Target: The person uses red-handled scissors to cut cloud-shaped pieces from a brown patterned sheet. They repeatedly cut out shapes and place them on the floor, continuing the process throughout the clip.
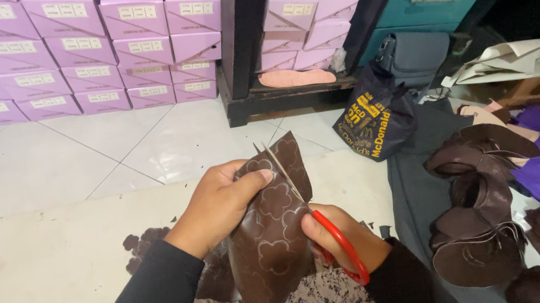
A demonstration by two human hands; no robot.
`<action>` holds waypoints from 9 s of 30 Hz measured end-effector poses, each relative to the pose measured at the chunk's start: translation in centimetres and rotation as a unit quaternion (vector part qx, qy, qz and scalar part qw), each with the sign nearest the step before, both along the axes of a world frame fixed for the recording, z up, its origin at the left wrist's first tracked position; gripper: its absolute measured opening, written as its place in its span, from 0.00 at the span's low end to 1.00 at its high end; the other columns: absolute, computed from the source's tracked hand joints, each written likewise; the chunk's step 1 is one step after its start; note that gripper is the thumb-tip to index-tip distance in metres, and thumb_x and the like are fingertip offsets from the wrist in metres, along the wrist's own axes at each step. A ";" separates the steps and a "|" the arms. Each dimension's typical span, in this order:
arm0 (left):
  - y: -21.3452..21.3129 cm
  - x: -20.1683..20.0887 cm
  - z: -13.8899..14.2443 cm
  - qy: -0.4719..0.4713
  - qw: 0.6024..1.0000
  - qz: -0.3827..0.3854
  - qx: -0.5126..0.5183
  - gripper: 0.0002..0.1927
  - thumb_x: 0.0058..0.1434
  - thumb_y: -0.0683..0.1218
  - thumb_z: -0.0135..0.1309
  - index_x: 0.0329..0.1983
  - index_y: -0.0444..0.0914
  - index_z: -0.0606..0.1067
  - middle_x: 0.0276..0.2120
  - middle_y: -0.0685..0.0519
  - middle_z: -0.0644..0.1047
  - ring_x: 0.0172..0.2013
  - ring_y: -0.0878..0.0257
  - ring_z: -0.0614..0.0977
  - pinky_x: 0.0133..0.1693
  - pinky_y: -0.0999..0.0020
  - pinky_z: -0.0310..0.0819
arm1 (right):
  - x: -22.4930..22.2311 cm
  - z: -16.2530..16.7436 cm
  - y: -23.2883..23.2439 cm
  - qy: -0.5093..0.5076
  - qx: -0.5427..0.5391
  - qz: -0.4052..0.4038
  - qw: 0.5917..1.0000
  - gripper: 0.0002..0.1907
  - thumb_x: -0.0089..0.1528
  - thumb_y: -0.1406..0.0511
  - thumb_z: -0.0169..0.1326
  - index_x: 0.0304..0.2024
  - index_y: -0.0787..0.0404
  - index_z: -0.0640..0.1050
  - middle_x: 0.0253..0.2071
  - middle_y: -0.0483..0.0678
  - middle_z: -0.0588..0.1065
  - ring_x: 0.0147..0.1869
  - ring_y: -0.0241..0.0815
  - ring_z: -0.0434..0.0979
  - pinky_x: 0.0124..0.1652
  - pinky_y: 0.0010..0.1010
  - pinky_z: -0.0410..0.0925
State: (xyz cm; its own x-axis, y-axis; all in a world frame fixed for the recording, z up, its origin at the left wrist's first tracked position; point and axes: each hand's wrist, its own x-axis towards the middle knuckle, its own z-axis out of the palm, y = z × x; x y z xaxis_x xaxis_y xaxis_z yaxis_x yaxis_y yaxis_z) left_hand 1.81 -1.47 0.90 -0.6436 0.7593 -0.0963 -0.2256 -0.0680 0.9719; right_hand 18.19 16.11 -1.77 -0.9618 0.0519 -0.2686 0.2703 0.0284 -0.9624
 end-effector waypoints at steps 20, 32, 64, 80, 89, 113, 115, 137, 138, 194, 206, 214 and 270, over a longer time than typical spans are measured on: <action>-0.6 -0.5 -0.3 -0.040 0.998 -0.036 0.029 0.13 0.65 0.47 0.54 0.45 0.32 0.79 0.32 0.53 0.83 0.29 0.70 0.81 0.33 0.74 0.77 | 0.3 0.2 0.8 -0.006 -0.016 0.030 0.999 0.23 0.67 0.48 0.46 0.37 0.62 0.71 0.22 0.41 0.64 0.21 0.30 0.60 0.22 0.23 0.57; -0.2 0.0 0.1 0.050 0.999 -0.005 -0.005 0.12 0.64 0.47 0.54 0.43 0.34 0.81 0.29 0.56 0.82 0.27 0.71 0.79 0.30 0.75 0.75 | -0.1 1.0 -0.7 0.016 0.096 0.004 0.995 0.23 0.68 0.49 0.44 0.33 0.61 0.72 0.18 0.40 0.65 0.18 0.31 0.62 0.20 0.25 0.59; 0.4 -1.1 -1.6 0.047 0.997 0.008 0.063 0.10 0.66 0.45 0.56 0.39 0.32 0.80 0.28 0.57 0.80 0.27 0.74 0.76 0.29 0.77 0.71 | -0.3 2.3 -0.5 0.015 0.137 0.028 0.990 0.14 0.64 0.61 0.52 0.44 0.66 0.75 0.27 0.39 0.66 0.31 0.29 0.64 0.31 0.24 0.61; 0.6 -0.2 -0.5 0.154 0.986 0.056 -0.008 0.14 0.65 0.50 0.53 0.32 0.34 0.80 0.20 0.60 0.75 0.23 0.75 0.71 0.26 0.75 0.67 | -0.9 2.0 -1.0 -0.039 0.099 -0.042 0.993 0.09 0.62 0.64 0.52 0.39 0.66 0.76 0.18 0.41 0.66 0.19 0.31 0.63 0.22 0.25 0.59; 1.0 1.0 0.0 0.149 0.983 0.103 0.010 0.14 0.64 0.48 0.52 0.30 0.33 0.79 0.19 0.58 0.75 0.22 0.72 0.72 0.25 0.73 0.67 | -0.9 1.8 -1.6 -0.023 0.052 -0.061 0.997 0.07 0.63 0.66 0.50 0.34 0.64 0.73 0.19 0.40 0.65 0.18 0.31 0.60 0.21 0.25 0.57; 0.4 -0.2 -0.1 0.150 0.986 0.075 -0.010 0.13 0.65 0.48 0.53 0.34 0.34 0.80 0.22 0.60 0.76 0.24 0.74 0.73 0.27 0.75 0.69 | -0.5 1.1 -1.1 -0.009 0.089 -0.031 0.996 0.21 0.68 0.53 0.49 0.31 0.64 0.71 0.15 0.40 0.65 0.15 0.31 0.62 0.18 0.25 0.60; 0.3 0.0 0.0 0.207 0.975 0.067 -0.042 0.13 0.64 0.49 0.53 0.33 0.35 0.80 0.20 0.59 0.77 0.23 0.74 0.73 0.28 0.75 0.69 | -0.6 1.1 -1.3 0.006 0.102 -0.032 0.994 0.22 0.68 0.51 0.48 0.32 0.63 0.71 0.16 0.39 0.65 0.16 0.30 0.62 0.18 0.24 0.60; 0.1 0.2 0.3 0.143 0.989 0.026 -0.036 0.14 0.63 0.49 0.54 0.37 0.34 0.82 0.23 0.59 0.78 0.25 0.73 0.75 0.29 0.74 0.71 | -0.5 1.0 -1.7 0.051 0.102 -0.035 0.993 0.24 0.70 0.50 0.47 0.32 0.62 0.72 0.23 0.37 0.65 0.26 0.26 0.61 0.25 0.22 0.59; 0.2 0.2 0.3 0.141 0.989 0.029 -0.026 0.14 0.64 0.49 0.54 0.36 0.34 0.82 0.23 0.59 0.78 0.25 0.73 0.74 0.29 0.73 0.71 | -0.6 1.0 -1.6 0.054 0.096 -0.032 0.993 0.24 0.71 0.50 0.47 0.31 0.63 0.72 0.23 0.37 0.64 0.26 0.26 0.60 0.25 0.22 0.58; 0.3 0.4 -4.5 -0.081 0.981 -0.060 0.167 0.39 0.60 0.59 0.59 0.68 0.32 0.66 0.65 0.43 0.72 0.65 0.54 0.71 0.65 0.59 0.60 | -6.2 3.2 1.6 0.255 -0.094 -0.176 0.946 0.21 0.65 0.69 0.52 0.61 0.67 0.70 0.54 0.51 0.76 0.55 0.40 0.77 0.56 0.33 0.71; 1.6 0.8 -1.6 -0.034 0.997 -0.054 -0.051 0.27 0.61 0.54 0.54 0.61 0.35 0.74 0.56 0.44 0.80 0.48 0.57 0.85 0.51 0.63 0.79 | -5.5 1.9 2.6 0.347 0.169 -0.247 0.889 0.14 0.66 0.70 0.58 0.54 0.65 0.74 0.47 0.42 0.77 0.50 0.31 0.75 0.51 0.24 0.69; 3.9 -1.8 -7.2 -0.037 0.999 0.004 -0.022 0.37 0.68 0.62 0.39 0.70 0.31 0.57 0.64 0.42 0.69 0.61 0.56 0.78 0.65 0.63 0.62 | -5.2 0.5 3.1 0.221 0.081 -0.283 0.930 0.14 0.69 0.59 0.55 0.41 0.63 0.72 0.30 0.46 0.72 0.27 0.32 0.70 0.28 0.25 0.64; 1.8 1.9 -0.5 -0.123 0.974 0.177 0.076 0.33 0.62 0.61 0.53 0.60 0.33 0.75 0.58 0.46 0.78 0.62 0.60 0.74 0.65 0.64 0.57 | -3.4 0.7 -2.2 0.062 0.047 -0.056 0.995 0.21 0.69 0.49 0.45 0.31 0.57 0.66 0.18 0.38 0.61 0.19 0.31 0.58 0.20 0.25 0.55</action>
